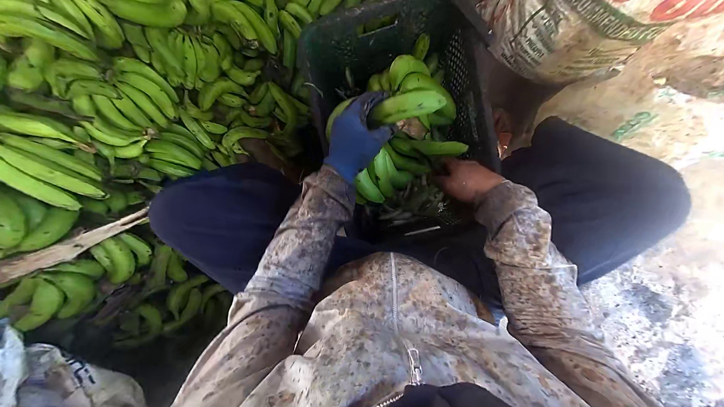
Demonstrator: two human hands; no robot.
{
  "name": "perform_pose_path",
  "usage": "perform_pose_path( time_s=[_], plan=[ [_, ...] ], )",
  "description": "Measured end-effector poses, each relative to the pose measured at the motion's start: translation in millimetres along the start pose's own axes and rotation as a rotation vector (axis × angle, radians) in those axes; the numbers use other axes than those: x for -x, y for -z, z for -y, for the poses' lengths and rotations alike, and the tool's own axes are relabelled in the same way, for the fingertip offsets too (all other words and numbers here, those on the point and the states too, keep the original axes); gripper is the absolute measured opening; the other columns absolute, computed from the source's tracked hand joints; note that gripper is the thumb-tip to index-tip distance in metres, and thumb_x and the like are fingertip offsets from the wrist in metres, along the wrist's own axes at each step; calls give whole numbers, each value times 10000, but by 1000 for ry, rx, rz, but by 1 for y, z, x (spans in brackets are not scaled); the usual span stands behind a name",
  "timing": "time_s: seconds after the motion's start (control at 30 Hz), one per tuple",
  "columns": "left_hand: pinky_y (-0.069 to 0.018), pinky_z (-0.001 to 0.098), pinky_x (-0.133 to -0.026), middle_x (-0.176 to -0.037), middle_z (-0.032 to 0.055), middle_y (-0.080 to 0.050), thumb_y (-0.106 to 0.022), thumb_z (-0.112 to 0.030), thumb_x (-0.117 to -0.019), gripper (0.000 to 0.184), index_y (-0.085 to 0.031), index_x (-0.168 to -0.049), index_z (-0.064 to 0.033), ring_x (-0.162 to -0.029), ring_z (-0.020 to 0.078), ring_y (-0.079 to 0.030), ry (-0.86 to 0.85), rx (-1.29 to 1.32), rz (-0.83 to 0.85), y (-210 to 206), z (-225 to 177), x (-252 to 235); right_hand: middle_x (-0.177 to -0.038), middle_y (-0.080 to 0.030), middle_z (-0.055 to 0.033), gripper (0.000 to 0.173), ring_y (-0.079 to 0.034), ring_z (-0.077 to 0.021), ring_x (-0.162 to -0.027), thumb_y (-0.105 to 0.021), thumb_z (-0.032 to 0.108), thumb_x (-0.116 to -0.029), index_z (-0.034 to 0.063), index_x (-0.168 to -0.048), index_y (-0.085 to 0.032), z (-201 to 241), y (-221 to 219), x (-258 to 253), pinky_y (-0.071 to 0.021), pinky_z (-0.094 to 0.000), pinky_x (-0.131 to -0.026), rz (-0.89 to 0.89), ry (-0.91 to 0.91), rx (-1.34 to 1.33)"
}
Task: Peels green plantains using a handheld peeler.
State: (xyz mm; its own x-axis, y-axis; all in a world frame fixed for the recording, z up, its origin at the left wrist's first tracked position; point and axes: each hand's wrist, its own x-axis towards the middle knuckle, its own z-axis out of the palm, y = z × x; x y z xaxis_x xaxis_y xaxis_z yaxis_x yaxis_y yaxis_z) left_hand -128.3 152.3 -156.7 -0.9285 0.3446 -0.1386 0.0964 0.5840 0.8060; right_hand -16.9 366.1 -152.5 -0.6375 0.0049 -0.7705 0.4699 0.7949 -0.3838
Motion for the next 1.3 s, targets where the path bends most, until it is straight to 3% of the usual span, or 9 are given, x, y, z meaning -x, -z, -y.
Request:
perform_pose_path(
  time_s=[0.1,0.17,0.23,0.37,0.53,0.67,0.8,0.9,1.3],
  plan=[
    [-463,423,-1126,-1484,64,-557,-807,-255,-840,781,-445,-1527,-167,-1346,187,-550,19,-20,100,7,-4,-24,-1227,-666,-278,500,-647,-447,-1164,-524,426,-1066,5,-1320,-615,6,-25,-12,-478,-669,-996,-158,-57,-175],
    [-459,424,-1129,-1524,73,-513,-814,-234,-814,900,-355,-1587,-205,-1369,191,-526,68,-1,151,15,3,-42,-1123,-691,-232,517,-702,-371,-980,-432,461,-1101,21,-1302,-613,16,-37,-17,-553,-588,-893,-165,-25,-351],
    [-491,436,-1089,-1425,82,-597,-818,-269,-788,844,-446,-1542,-203,-1288,187,-591,127,-10,173,18,7,-55,-1000,-679,-199,531,-695,-310,-802,-377,481,-1111,33,-1297,-594,33,-38,-15,-583,-518,-764,-144,-11,-493],
    [-551,486,-939,-1119,75,-715,-820,-412,-783,556,-674,-1234,-121,-1033,198,-689,238,-69,133,18,3,-55,-915,-691,-147,548,-683,-232,-641,-351,516,-1107,72,-1372,-533,56,-18,-12,-605,-421,-616,-90,-47,-567],
    [-564,438,-928,-1105,85,-715,-849,-304,-748,528,-677,-1197,-86,-1022,176,-693,212,-31,46,31,6,-27,-836,-669,-145,524,-640,-210,-570,-399,481,-1103,14,-1238,-594,75,6,-16,-579,-389,-576,-25,-59,-446],
    [-556,418,-967,-1162,62,-716,-822,-329,-769,576,-666,-1281,-115,-1066,152,-687,203,-56,42,29,6,-23,-835,-649,-142,503,-602,-193,-528,-415,472,-1097,50,-1335,-549,82,11,-21,-558,-371,-527,-9,-10,-395],
    [-620,395,-862,-1106,68,-721,-866,-278,-743,551,-677,-1227,-96,-979,147,-716,211,105,27,30,14,-28,-789,-647,-135,490,-612,-198,-511,-463,468,-1083,96,-1399,-505,79,9,-36,-556,-358,-483,14,-15,-502],
    [-626,393,-856,-1104,71,-720,-873,-278,-743,557,-673,-1227,-88,-972,145,-719,207,127,30,30,16,-27,-798,-631,-149,519,-619,-212,-521,-502,468,-1070,108,-1441,-455,84,0,-45,-567,-374,-497,-37,-55,-581],
    [-619,393,-881,-1140,75,-715,-872,-286,-752,593,-657,-1268,-88,-1007,148,-714,216,130,29,30,13,-24,-907,-644,-159,533,-649,-221,-604,-394,514,-1097,53,-1300,-568,90,-11,-42,-580,-390,-562,-91,-101,-547]
  ],
)
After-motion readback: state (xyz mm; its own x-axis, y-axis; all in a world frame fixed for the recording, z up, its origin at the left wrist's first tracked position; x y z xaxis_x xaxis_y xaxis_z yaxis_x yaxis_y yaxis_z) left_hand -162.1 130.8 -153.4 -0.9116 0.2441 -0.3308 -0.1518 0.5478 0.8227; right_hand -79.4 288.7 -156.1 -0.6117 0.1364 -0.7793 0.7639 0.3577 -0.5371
